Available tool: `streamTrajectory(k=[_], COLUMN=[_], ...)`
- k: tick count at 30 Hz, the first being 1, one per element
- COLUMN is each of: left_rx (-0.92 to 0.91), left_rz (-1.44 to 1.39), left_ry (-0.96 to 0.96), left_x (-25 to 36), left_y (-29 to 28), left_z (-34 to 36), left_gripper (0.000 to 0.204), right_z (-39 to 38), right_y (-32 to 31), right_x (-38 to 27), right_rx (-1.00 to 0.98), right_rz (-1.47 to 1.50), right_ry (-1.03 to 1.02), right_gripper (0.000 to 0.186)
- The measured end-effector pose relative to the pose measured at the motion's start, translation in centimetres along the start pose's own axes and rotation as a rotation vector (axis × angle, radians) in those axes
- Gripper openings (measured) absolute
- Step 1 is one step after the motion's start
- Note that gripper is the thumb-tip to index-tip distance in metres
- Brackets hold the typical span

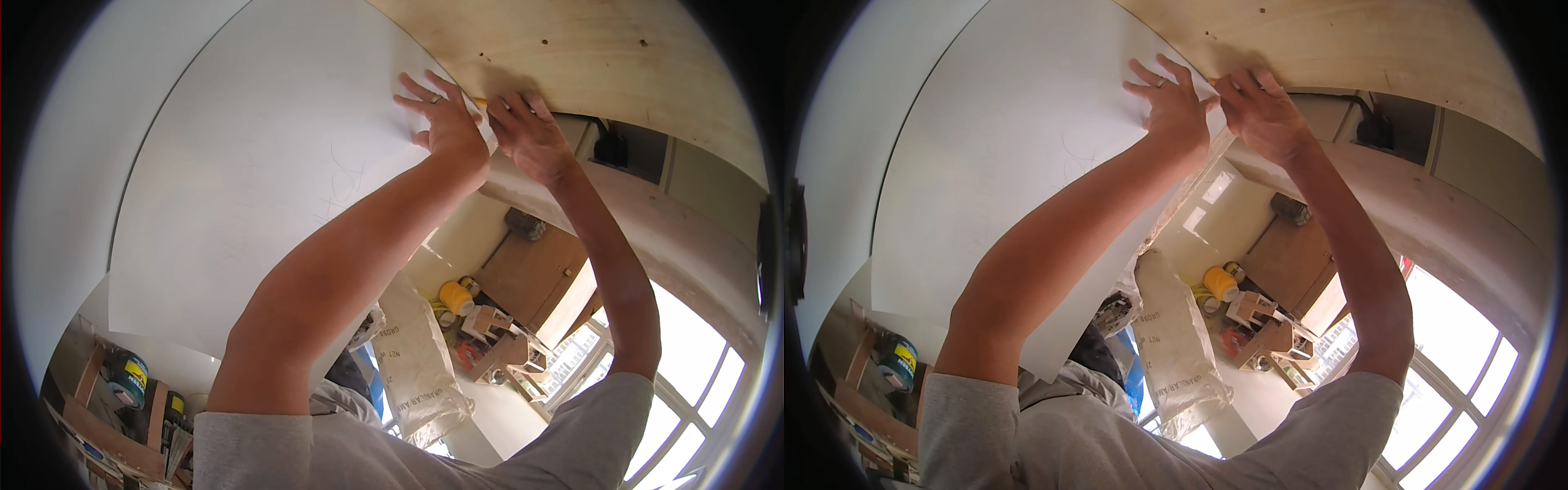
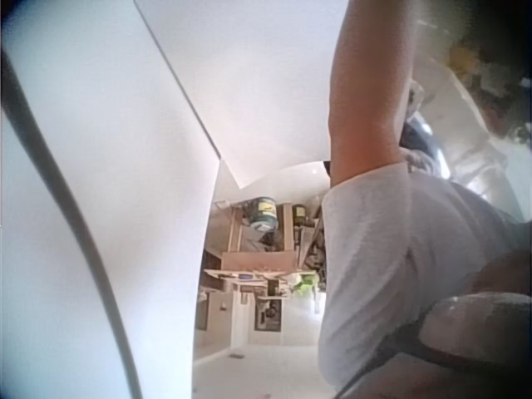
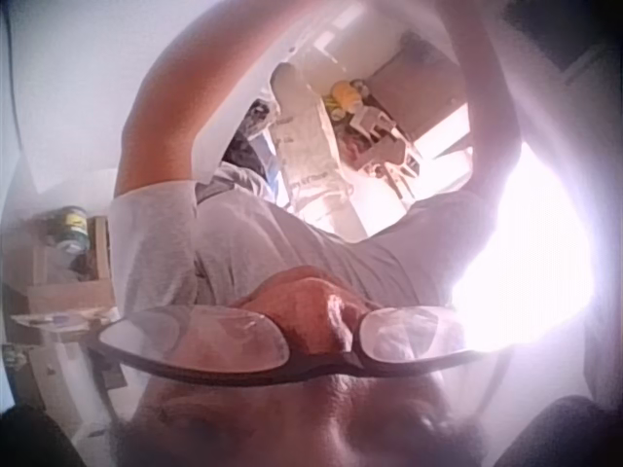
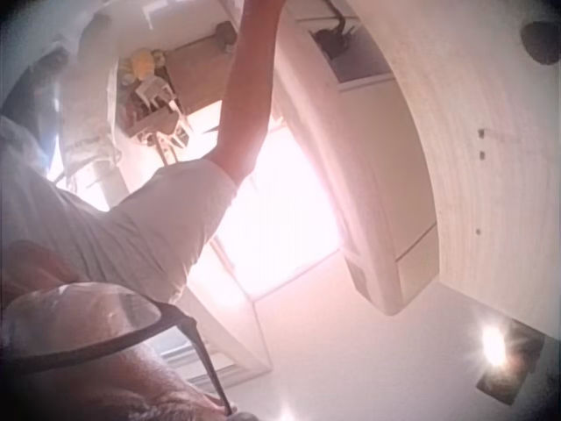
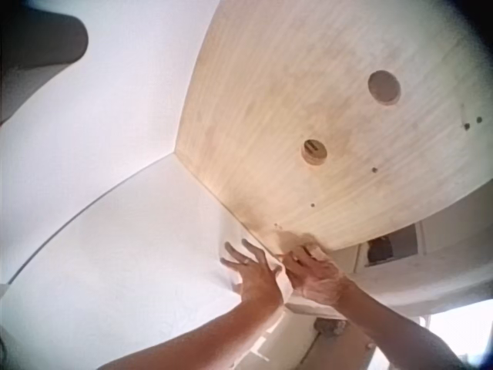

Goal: The person marks a white laminate sheet inside a cabinet using a pencil, transports the sheet to a workbench, and aligns a wooden board along the sheet.

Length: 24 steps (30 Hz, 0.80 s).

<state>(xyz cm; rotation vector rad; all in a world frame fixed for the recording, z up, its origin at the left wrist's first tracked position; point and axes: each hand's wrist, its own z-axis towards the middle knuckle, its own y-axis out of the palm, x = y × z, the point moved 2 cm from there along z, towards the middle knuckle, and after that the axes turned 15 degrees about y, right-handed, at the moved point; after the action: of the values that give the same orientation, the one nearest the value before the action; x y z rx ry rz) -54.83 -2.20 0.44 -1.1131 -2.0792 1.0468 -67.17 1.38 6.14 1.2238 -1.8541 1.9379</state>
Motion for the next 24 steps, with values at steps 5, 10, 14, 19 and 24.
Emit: streamTrajectory(k=[5, 10, 14, 19, 24], left_rx=[0.013, 0.01, 0.005, 0.005, -0.006], left_rz=[-0.002, -0.017, 0.003, 0.034, 0.019], left_ry=[-0.011, 0.008, 0.019, 0.019, 0.039], left_x=[0.0, -0.2, -0.4, -0.5, -0.6], left_y=[-0.2, -0.1, -0.5, -0.7, -0.9], left_z=[0.0, -0.4, -0.7, -1.0, -1.2], left_gripper=[0.11, 0.11, 0.105, 0.108, 0.101], right_z=[-0.3, -0.1, 0.0, 0.4, 0.6], right_y=[0.3, -0.1, -0.3, -0.4, -0.5], right_x=[0.2, 0.4, 0.5, 0.8, 0.9], right_rx=[0.032, 0.001, -0.009, -0.02, -0.036], right_rz=[-0.008, -0.012, 0.043, 0.076, 0.066], right_ry=[-0.005, -0.035, -0.042, -0.064, -0.086], right_gripper=[0.014, 0.016, 0.016, 0.014, 0.013])
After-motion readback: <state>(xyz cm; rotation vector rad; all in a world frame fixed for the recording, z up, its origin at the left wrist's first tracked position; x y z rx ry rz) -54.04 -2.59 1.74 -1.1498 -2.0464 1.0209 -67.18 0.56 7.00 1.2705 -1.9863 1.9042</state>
